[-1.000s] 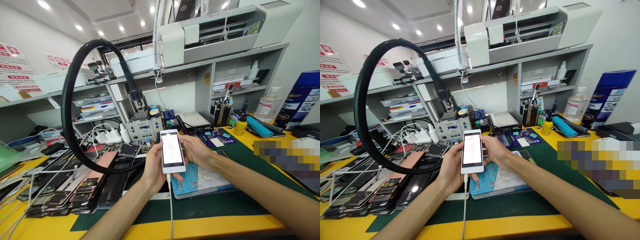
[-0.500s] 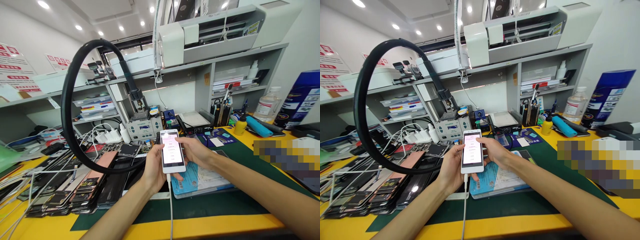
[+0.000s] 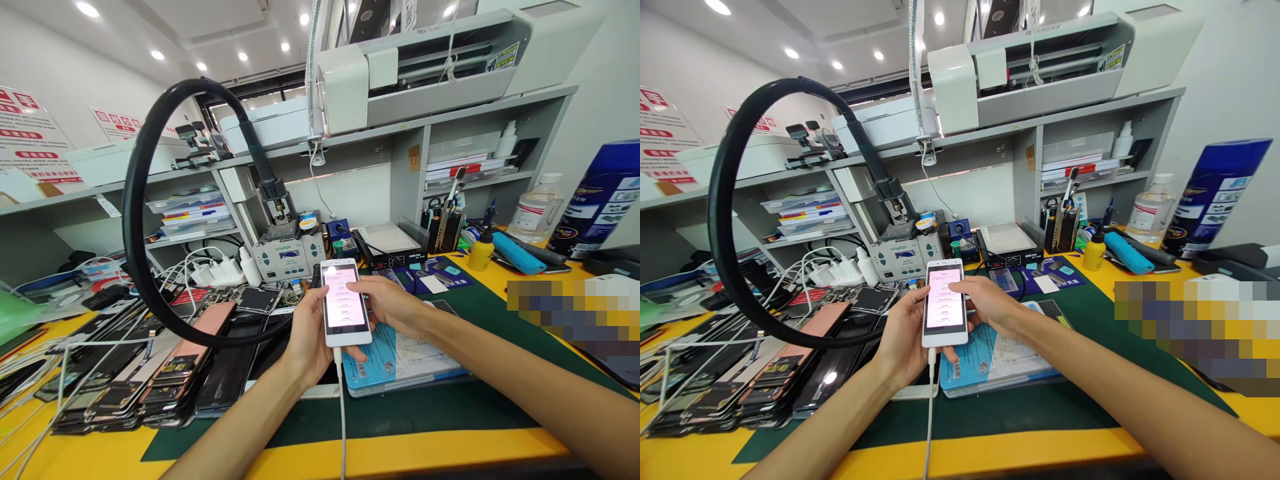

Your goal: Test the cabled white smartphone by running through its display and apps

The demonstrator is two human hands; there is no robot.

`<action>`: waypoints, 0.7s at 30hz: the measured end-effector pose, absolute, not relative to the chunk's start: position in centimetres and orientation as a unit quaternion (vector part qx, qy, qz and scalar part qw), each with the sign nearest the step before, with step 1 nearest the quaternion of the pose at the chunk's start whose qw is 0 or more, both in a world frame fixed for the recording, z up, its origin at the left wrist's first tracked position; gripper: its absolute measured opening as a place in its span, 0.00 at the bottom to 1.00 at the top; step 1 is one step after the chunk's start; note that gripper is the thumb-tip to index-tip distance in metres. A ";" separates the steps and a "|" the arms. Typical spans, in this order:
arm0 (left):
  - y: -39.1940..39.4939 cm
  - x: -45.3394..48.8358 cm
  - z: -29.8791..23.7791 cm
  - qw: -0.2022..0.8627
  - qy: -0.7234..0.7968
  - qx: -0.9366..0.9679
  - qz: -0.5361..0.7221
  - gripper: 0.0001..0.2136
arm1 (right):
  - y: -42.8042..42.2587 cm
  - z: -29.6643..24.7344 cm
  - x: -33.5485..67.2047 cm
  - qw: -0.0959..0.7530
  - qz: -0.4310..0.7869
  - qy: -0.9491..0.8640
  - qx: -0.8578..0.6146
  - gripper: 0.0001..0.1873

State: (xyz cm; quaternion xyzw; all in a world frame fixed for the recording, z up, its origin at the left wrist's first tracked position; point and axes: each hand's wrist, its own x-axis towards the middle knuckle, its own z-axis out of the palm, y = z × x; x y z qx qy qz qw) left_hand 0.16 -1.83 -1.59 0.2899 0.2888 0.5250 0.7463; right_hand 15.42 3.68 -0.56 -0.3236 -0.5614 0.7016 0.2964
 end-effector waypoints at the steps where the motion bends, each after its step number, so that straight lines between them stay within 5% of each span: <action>1: -1.8 0.1 -1.6 0.746 0.290 0.290 0.526 0.24 | 3.7 -0.5 15.4 0.297 0.700 -0.562 -0.325 0.15; 21: -1.8 0.2 -1.6 0.743 0.287 0.304 0.522 0.24 | 3.4 0.1 15.2 0.299 0.718 -0.529 -0.339 0.19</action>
